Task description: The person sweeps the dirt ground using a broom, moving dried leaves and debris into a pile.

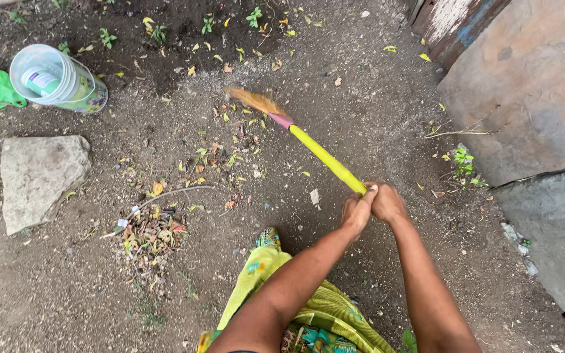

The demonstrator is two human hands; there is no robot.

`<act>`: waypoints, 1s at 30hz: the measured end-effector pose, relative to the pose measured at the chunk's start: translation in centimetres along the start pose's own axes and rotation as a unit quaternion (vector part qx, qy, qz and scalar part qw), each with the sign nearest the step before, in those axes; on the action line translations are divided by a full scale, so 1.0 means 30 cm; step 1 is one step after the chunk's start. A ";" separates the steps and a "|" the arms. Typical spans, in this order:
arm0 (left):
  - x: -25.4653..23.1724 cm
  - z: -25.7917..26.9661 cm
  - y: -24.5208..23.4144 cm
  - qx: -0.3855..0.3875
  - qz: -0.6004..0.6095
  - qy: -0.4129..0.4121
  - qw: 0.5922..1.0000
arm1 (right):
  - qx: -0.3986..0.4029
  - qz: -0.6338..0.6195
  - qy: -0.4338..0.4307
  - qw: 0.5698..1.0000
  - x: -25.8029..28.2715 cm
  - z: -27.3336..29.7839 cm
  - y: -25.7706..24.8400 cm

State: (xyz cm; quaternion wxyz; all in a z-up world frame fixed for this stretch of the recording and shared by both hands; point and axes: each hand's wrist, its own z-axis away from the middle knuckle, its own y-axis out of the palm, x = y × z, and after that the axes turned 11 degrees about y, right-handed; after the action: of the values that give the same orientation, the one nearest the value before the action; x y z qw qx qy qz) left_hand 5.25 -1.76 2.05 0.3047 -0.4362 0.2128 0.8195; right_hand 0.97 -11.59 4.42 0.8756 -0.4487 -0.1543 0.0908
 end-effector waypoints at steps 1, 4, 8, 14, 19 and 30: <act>0.000 -0.007 0.002 0.007 0.002 0.000 1.000 | -0.015 0.003 0.000 1.000 -0.007 0.001 0.004; 0.026 -0.055 -0.006 0.021 -0.007 0.026 0.999 | -0.027 -0.041 0.021 0.999 -0.054 -0.072 0.086; 0.052 -0.144 -0.038 0.058 0.004 0.006 0.998 | -0.016 -0.139 0.089 0.986 -0.111 -0.276 0.268; 0.027 -0.216 -0.088 0.057 -0.020 -0.004 0.998 | -0.050 -0.071 0.008 0.996 -0.070 -0.428 0.326; 0.009 -0.284 -0.067 0.033 -0.037 -0.021 0.999 | 0.009 -0.061 0.000 0.998 -0.032 -0.393 0.157; -0.131 -0.451 -0.170 0.068 0.055 0.044 0.995 | 0.007 -0.216 -0.055 0.975 0.230 -0.557 0.141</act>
State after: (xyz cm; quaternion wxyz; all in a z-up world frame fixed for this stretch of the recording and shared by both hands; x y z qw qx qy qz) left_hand 18.35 -7.61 -2.22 0.2788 -0.4377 0.3052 0.7985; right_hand 13.20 -19.73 -6.91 0.8676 -0.3933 -0.2950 -0.0746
